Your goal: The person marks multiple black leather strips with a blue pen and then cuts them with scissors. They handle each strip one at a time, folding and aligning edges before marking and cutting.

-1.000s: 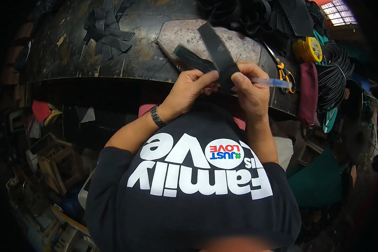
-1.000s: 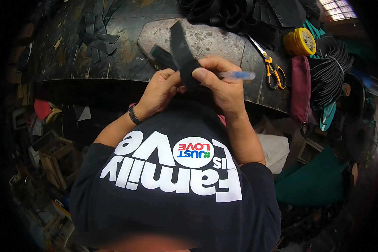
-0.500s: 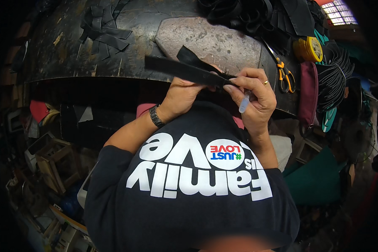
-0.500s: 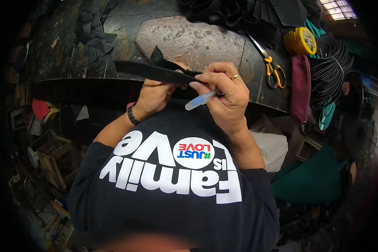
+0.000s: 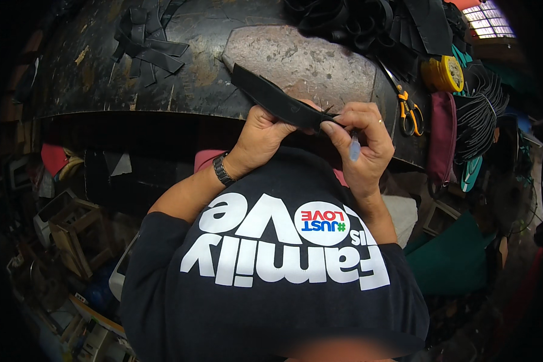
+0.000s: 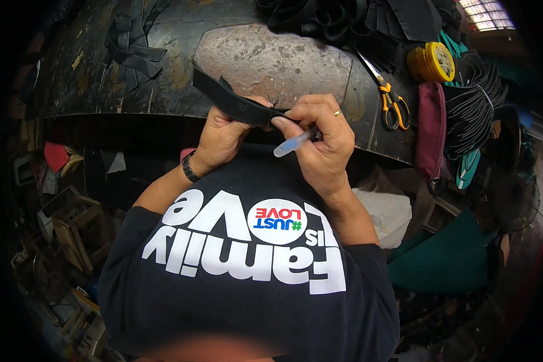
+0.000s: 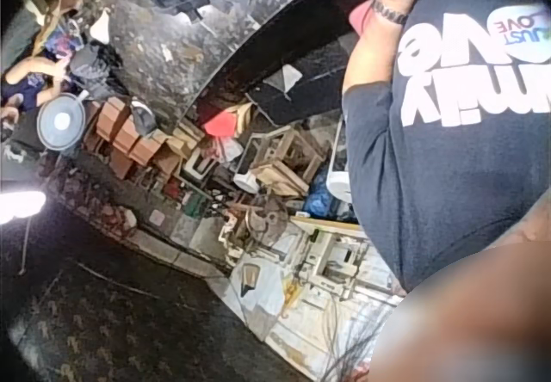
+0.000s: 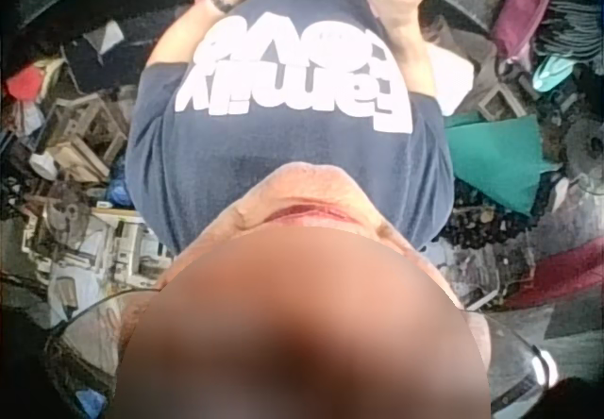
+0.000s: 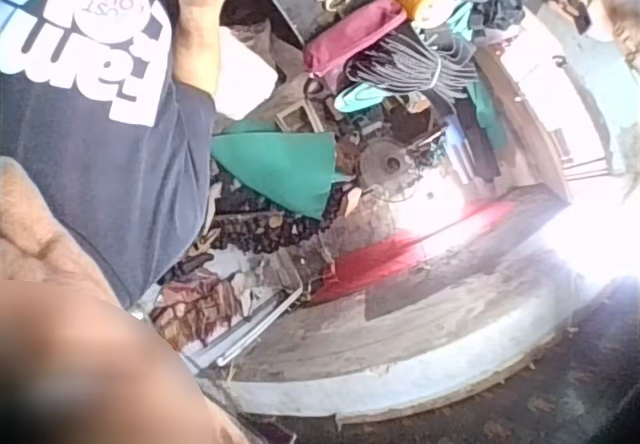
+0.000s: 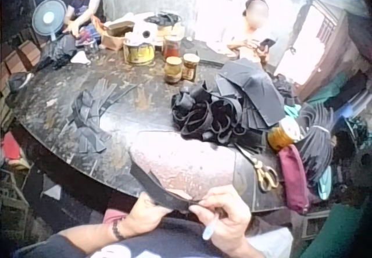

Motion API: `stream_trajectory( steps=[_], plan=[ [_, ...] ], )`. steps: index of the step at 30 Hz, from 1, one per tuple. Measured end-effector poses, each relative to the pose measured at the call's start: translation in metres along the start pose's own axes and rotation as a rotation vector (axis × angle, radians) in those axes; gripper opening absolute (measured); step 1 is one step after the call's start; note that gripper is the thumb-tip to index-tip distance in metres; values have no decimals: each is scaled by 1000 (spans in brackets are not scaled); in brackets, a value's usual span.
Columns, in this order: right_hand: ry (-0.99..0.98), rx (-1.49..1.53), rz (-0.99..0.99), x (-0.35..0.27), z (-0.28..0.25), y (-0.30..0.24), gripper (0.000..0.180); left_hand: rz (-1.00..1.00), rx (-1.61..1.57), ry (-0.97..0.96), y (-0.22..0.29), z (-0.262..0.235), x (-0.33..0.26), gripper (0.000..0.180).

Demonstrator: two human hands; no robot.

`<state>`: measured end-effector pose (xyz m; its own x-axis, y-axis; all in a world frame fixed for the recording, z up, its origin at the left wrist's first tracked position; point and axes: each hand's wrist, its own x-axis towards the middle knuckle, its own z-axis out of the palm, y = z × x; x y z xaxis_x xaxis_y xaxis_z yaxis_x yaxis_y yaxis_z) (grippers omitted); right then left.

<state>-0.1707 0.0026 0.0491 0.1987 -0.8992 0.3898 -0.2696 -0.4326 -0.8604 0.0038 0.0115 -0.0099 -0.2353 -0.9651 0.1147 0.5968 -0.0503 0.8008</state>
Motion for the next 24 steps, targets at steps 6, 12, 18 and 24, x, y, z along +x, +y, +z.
stream_trajectory(
  steps=[6, 12, 18, 24],
  plan=[
    [26, 31, 49, -4, 3, 3, 15, -19, 59, 1, -1, -3, -3, 22],
    [29, 136, 102, -6, 6, 6, 14, -1, 170, -53, 6, 0, -8, 20],
    [-11, 97, 77, -5, 13, 2, 14, 6, 207, 84, 1, 5, -4, 19],
    [-46, 365, 319, -1, 8, -1, 19, -38, 60, 148, -1, 0, 0, 15]
  ],
)
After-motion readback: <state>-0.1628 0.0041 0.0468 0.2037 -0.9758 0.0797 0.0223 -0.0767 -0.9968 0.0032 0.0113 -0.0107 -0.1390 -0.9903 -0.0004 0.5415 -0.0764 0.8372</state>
